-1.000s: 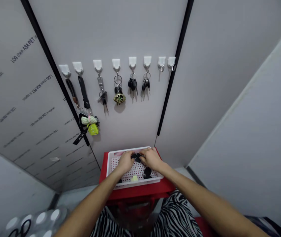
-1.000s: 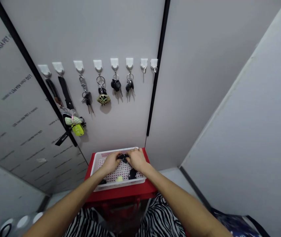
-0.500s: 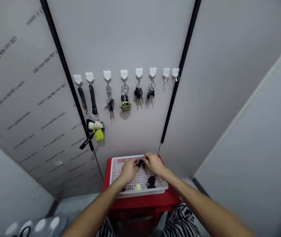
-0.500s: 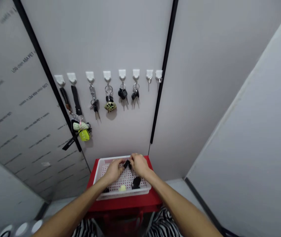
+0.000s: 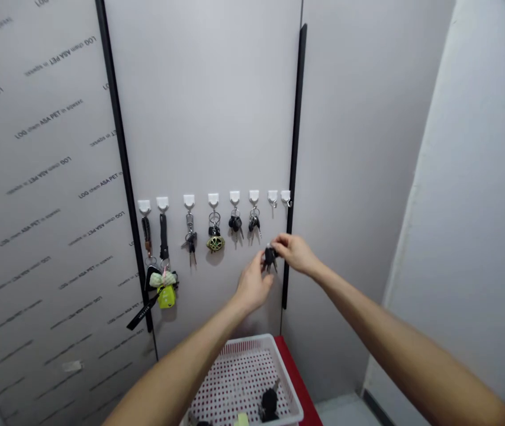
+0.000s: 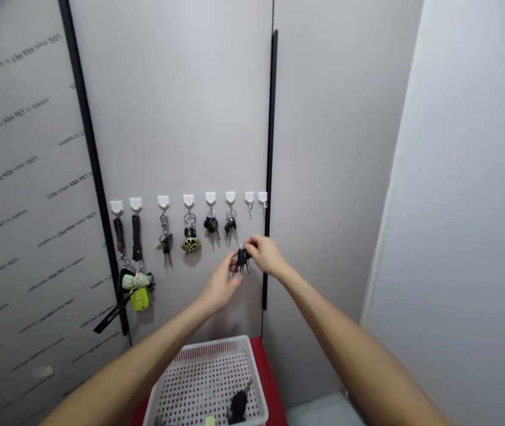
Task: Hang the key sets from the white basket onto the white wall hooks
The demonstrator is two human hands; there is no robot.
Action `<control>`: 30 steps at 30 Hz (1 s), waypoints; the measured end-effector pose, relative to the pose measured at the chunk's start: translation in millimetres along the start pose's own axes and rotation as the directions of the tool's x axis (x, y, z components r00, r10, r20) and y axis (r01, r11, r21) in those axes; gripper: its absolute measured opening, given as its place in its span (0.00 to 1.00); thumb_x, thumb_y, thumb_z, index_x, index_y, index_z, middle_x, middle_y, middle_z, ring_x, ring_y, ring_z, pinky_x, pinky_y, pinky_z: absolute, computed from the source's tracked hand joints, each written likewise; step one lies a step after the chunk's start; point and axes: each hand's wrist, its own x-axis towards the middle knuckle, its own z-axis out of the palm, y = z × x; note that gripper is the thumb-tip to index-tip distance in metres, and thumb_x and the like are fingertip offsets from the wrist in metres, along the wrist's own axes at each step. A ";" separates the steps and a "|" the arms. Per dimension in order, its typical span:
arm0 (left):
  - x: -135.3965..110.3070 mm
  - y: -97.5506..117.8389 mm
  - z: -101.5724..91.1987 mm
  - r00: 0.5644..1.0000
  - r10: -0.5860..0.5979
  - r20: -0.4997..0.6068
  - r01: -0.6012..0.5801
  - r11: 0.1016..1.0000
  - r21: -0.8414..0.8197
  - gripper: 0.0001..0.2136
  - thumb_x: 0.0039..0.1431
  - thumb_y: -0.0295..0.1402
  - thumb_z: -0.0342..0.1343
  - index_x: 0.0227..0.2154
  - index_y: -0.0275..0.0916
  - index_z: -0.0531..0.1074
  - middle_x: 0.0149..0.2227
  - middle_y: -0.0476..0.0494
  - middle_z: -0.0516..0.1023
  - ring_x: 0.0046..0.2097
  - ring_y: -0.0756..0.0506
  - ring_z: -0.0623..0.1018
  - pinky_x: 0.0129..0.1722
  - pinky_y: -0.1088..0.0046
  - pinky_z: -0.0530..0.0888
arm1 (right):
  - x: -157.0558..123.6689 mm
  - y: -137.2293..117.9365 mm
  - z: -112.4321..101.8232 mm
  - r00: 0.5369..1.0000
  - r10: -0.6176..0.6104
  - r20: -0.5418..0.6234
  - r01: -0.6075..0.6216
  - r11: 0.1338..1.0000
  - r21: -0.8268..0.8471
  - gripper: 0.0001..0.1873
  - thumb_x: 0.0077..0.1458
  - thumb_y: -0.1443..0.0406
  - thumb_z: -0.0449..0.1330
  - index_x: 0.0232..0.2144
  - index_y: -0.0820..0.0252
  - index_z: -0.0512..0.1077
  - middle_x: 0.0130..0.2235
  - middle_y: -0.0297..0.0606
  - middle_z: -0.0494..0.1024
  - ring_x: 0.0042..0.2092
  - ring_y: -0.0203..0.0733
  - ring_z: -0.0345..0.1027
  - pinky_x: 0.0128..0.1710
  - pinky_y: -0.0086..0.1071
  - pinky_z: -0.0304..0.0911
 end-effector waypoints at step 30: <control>-95.8 -89.1 11.2 0.930 -0.271 0.247 0.212 0.947 0.241 0.19 0.43 0.27 0.46 0.43 0.33 0.58 0.41 0.41 0.65 0.39 0.49 0.66 0.42 0.75 0.61 | -52.3 39.6 34.2 0.986 0.082 -0.148 -0.103 0.986 -0.135 0.12 0.40 0.67 0.50 0.30 0.63 0.66 0.27 0.35 0.69 0.23 0.30 0.57 0.28 0.29 0.56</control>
